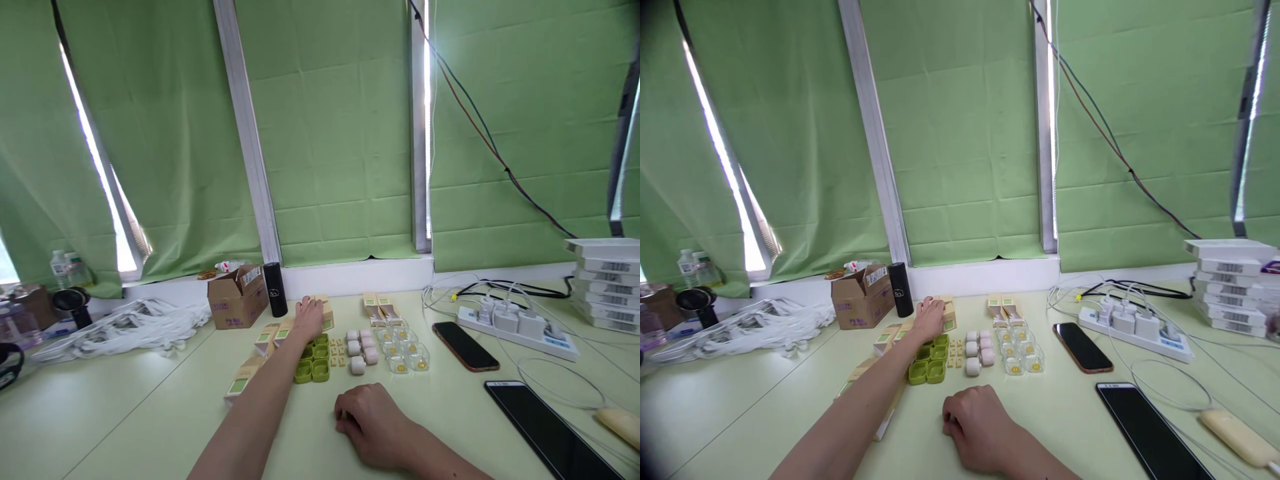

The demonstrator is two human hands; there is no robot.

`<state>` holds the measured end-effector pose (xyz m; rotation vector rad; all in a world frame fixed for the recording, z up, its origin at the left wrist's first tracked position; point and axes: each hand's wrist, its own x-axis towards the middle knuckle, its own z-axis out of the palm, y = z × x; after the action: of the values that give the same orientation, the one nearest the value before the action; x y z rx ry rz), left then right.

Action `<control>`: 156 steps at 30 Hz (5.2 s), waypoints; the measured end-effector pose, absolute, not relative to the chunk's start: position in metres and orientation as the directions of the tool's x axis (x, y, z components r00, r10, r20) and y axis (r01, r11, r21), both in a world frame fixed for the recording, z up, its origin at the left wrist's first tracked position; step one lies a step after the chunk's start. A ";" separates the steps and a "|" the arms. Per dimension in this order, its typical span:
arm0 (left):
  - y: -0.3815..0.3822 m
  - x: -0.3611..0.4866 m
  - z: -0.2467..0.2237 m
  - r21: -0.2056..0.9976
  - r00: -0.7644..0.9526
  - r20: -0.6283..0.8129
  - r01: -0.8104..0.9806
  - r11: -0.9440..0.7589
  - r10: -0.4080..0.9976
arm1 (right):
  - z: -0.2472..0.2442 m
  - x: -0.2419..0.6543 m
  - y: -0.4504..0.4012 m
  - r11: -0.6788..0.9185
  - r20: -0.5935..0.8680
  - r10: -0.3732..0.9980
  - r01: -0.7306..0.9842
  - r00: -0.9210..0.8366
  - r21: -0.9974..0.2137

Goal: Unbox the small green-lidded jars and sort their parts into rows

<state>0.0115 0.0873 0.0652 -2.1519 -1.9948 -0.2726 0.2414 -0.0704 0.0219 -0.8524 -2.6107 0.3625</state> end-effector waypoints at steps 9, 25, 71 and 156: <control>0.086 0.025 0.076 0.231 0.005 0.321 0.969 -0.083 0.947 | 0.020 0.242 -0.069 0.792 0.279 0.599 0.503 -0.751 -0.347; -0.077 0.059 0.093 0.584 0.366 0.291 0.664 -0.467 0.884 | 0.039 0.286 -0.028 0.826 0.885 0.444 0.447 -0.141 -0.343; -0.094 0.081 0.022 0.460 0.117 0.654 0.722 -0.516 0.747 | 0.022 0.292 -0.041 0.880 0.870 0.419 0.352 -0.259 -0.319; -0.096 0.078 0.021 0.139 0.297 0.721 0.823 -0.550 0.626 | 0.034 0.283 -0.053 0.950 0.930 0.069 0.310 -0.362 0.050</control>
<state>0.0777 -0.0962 0.0212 -2.3091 -1.3253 -1.1006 0.2832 -0.0527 0.0336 -0.2734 -1.9338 -0.2574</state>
